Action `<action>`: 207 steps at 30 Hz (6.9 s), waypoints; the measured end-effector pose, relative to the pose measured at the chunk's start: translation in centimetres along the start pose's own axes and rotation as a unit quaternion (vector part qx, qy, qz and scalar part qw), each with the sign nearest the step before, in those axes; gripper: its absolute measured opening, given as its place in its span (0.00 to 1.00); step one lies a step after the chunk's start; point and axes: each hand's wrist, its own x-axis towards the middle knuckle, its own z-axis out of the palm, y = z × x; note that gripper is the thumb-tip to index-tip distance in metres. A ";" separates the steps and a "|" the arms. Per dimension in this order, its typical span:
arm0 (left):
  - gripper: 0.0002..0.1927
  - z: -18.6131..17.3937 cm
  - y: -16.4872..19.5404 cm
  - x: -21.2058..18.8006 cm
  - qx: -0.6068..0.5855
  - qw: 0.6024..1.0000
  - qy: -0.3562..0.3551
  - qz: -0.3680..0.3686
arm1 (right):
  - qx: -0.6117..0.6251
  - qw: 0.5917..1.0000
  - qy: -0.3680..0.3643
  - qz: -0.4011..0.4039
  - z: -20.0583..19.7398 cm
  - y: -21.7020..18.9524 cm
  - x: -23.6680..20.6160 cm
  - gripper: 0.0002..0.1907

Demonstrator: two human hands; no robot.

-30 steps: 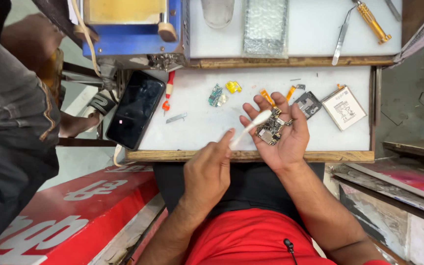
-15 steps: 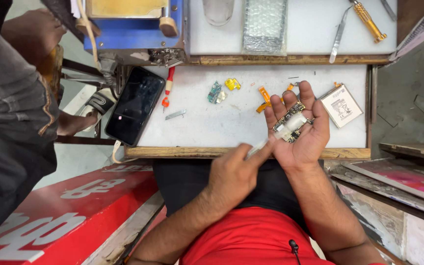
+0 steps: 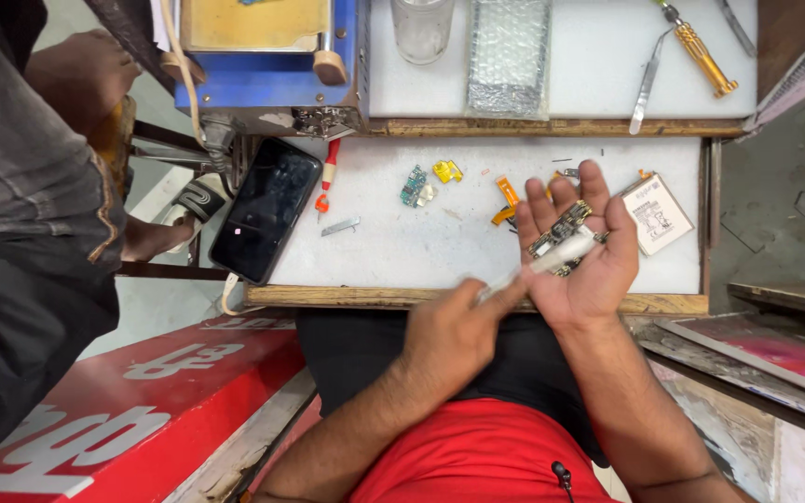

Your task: The person handles a small circuit board, peeling off a protective film and cleaning the surface with a spray and a brush. They then use a small metal tool to scrape or adjust components on the board.

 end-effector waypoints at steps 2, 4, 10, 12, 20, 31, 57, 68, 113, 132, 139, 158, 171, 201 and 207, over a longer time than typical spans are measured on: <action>0.30 -0.4 0.1 0.7 0.030 0.999 -0.018 -0.020 | 0.001 1.000 0.007 0.000 -0.2 0.1 0.1 0.21; 0.31 -1.1 0.4 1.1 0.021 0.999 -0.040 -0.010 | 0.023 1.000 -0.014 -0.014 -0.4 0.0 0.6 0.21; 0.18 -8.3 -2.0 4.2 -0.039 0.993 -0.010 -0.112 | -0.008 1.000 0.012 -0.026 -2.0 0.6 0.9 0.24; 0.20 -12.3 -5.1 7.4 0.115 0.979 0.164 -0.025 | -0.066 0.998 -0.017 0.007 -2.7 1.3 0.2 0.26; 0.22 -17.0 -13.0 20.3 0.338 0.919 0.129 -0.158 | -0.138 0.984 -0.100 0.048 -4.1 1.4 0.0 0.31; 0.09 -17.2 -7.2 13.0 0.193 0.963 0.182 -0.043 | -0.138 0.987 -0.066 0.050 -3.5 1.5 0.3 0.31; 0.19 -2.6 -9.5 3.3 -0.553 0.758 -0.091 -0.332 | -0.105 0.994 -0.024 0.019 -4.0 1.2 0.3 0.26; 0.15 -9.3 -5.2 3.0 -0.143 0.960 -0.058 -0.233 | -0.020 0.997 -0.018 0.077 -1.8 1.8 0.6 0.23; 0.33 0.4 5.1 -1.1 -0.044 0.993 -0.072 -0.078 | -0.100 0.986 -0.060 -0.118 0.0 1.9 0.5 0.16; 0.32 1.5 4.2 -1.9 -0.025 0.998 -0.028 -0.050 | -0.116 0.986 -0.072 -0.096 0.4 1.8 -0.1 0.20; 0.29 1.0 4.3 -1.2 -0.022 0.997 -0.005 -0.069 | -0.148 0.980 -0.096 -0.094 0.4 2.0 -0.1 0.24; 0.31 1.7 4.6 -2.3 -0.021 0.997 -0.026 -0.063 | -0.179 0.964 -0.123 -0.156 -1.0 1.5 0.6 0.23; 0.30 1.7 4.2 -1.6 0.032 0.998 -0.001 -0.055 | -0.113 0.984 -0.113 -0.081 -0.1 0.5 0.6 0.25; 0.32 2.2 4.1 -2.1 0.076 0.996 -0.028 -0.031 | -0.116 0.990 -0.079 -0.006 0.4 -0.1 0.4 0.32; 0.31 1.2 4.0 -1.6 0.025 0.999 0.010 -0.031 | -0.116 0.989 -0.089 0.004 0.3 -0.1 0.6 0.34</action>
